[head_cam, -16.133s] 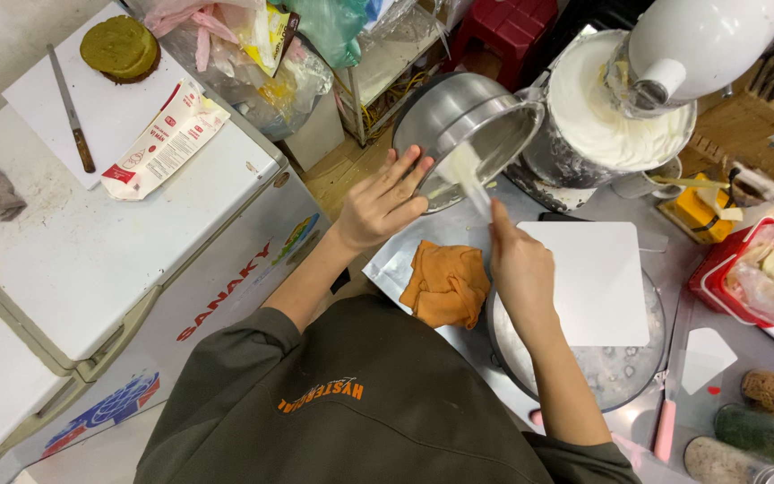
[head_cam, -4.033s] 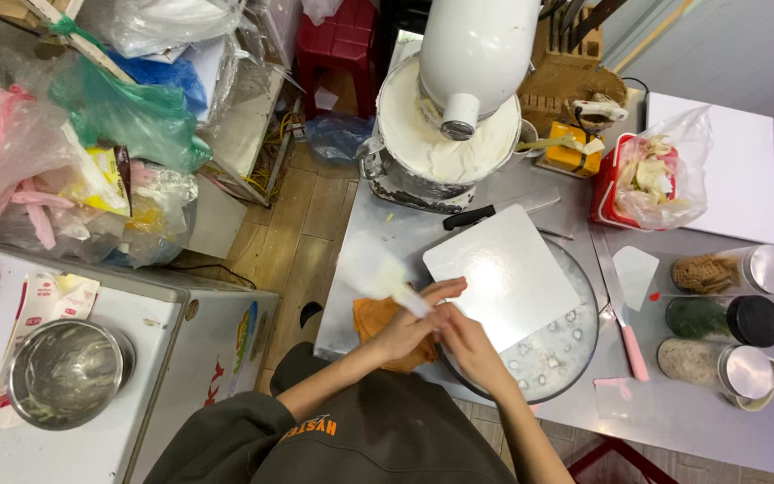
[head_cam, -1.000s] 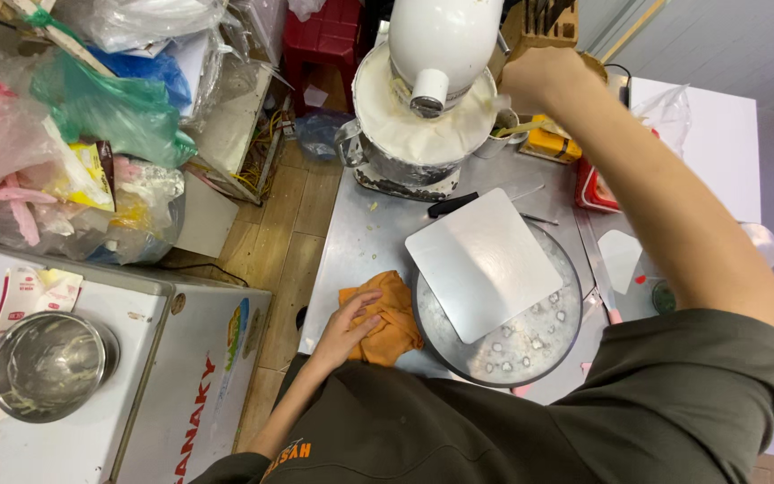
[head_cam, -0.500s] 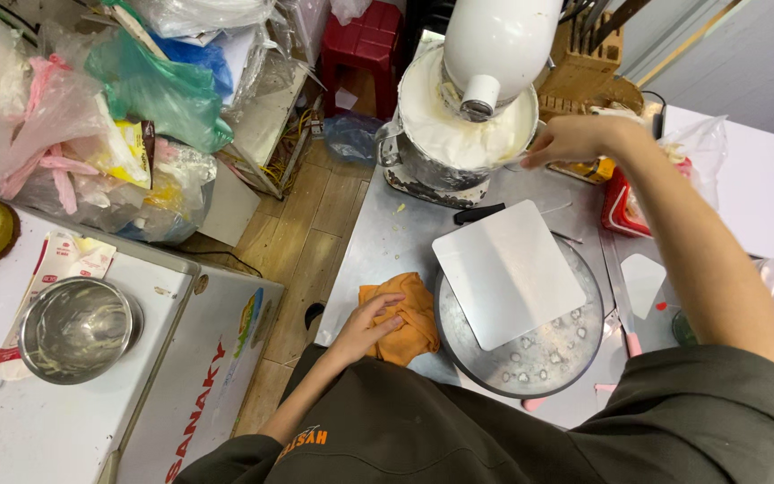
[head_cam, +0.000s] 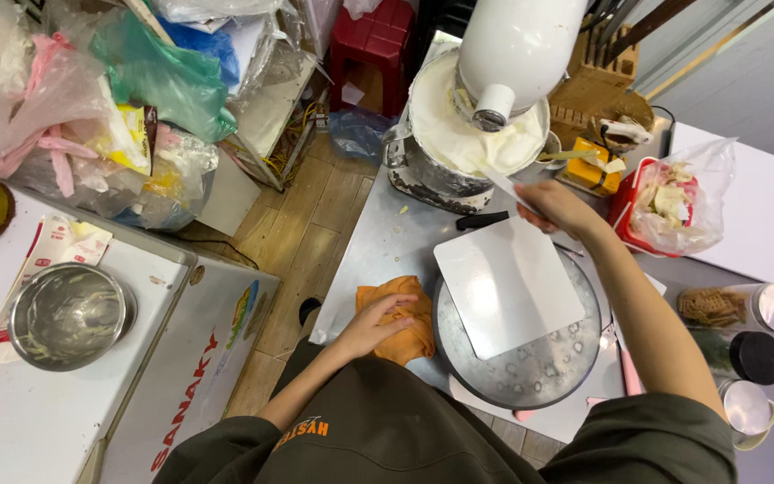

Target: The person prepares a cake by scraping whipped cream from a bowl, applying it to cake layers using a spatula, and cleaning the tools with a cloth.

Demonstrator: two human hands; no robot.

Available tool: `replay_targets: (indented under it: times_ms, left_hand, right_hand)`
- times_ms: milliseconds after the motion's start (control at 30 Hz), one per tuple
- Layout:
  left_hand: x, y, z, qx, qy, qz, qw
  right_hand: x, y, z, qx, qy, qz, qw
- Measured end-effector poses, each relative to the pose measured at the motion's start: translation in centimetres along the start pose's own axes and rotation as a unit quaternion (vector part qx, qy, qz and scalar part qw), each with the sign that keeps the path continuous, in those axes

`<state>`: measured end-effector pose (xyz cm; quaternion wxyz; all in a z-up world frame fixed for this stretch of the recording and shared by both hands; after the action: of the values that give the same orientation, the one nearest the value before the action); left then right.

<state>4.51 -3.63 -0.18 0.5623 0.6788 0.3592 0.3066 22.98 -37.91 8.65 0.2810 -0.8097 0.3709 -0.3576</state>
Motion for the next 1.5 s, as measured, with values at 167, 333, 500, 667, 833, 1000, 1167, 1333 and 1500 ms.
replay_targets:
  times_ms: [167,333,500,667,833,1000,1167,1333,1500]
  left_hand:
    - [0.3,-0.2,-0.4,-0.004,0.016,0.007,1.0]
    - [0.0,-0.9,-0.9,-0.005,0.0,0.015,1.0]
    - [0.1,-1.0,-0.9,-0.028,0.003,0.003,1.0]
    - [-0.3,-0.4,-0.4,-0.01,-0.01,-0.001,1.0]
    - [-1.3,1.2,-0.1,-0.017,-0.023,0.02,0.999]
    - [-0.5,0.5,-0.5,-0.025,-0.008,0.024,0.999]
    - [-0.5,-1.4,-0.8,-0.009,-0.02,0.02,1.0]
    - [-2.3,1.3,0.1,-0.057,-0.04,-0.056,0.996]
    - [-4.3,5.8,1.0,-0.158,-0.083,-0.113,0.977]
  right_hand:
    - [3.0,4.3,-2.2,-0.115,0.008,-0.026,0.993]
    - [5.2,6.0,-7.3,-0.206,0.003,-0.035,0.978]
    - [7.9,3.8,-13.6,-0.175,0.039,-0.049,0.983]
    - [4.2,0.7,-14.6,0.075,0.268,-0.341,0.898]
    - [-6.2,1.1,-9.0,0.167,0.438,-0.437,0.768]
    - [-8.7,2.0,-15.5,0.099,0.424,-0.418,0.797]
    - [-7.3,0.9,-22.4,0.08,0.398,-0.345,0.847]
    - [-12.9,3.1,-19.1,0.156,0.317,0.05,0.934]
    - [-23.6,2.3,-13.6,0.209,0.14,0.255,0.934]
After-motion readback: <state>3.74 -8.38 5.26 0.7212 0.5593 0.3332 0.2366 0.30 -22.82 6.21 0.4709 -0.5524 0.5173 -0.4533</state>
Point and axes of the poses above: each hand's wrist, its own z-axis towards the middle knuckle, its own x-axis out of the back of the hand, y = z × x, the point moved 4 cm from there along z, towards the middle knuckle, and after that the axes turned 6 degrees about -z, right-handed, at the moved point
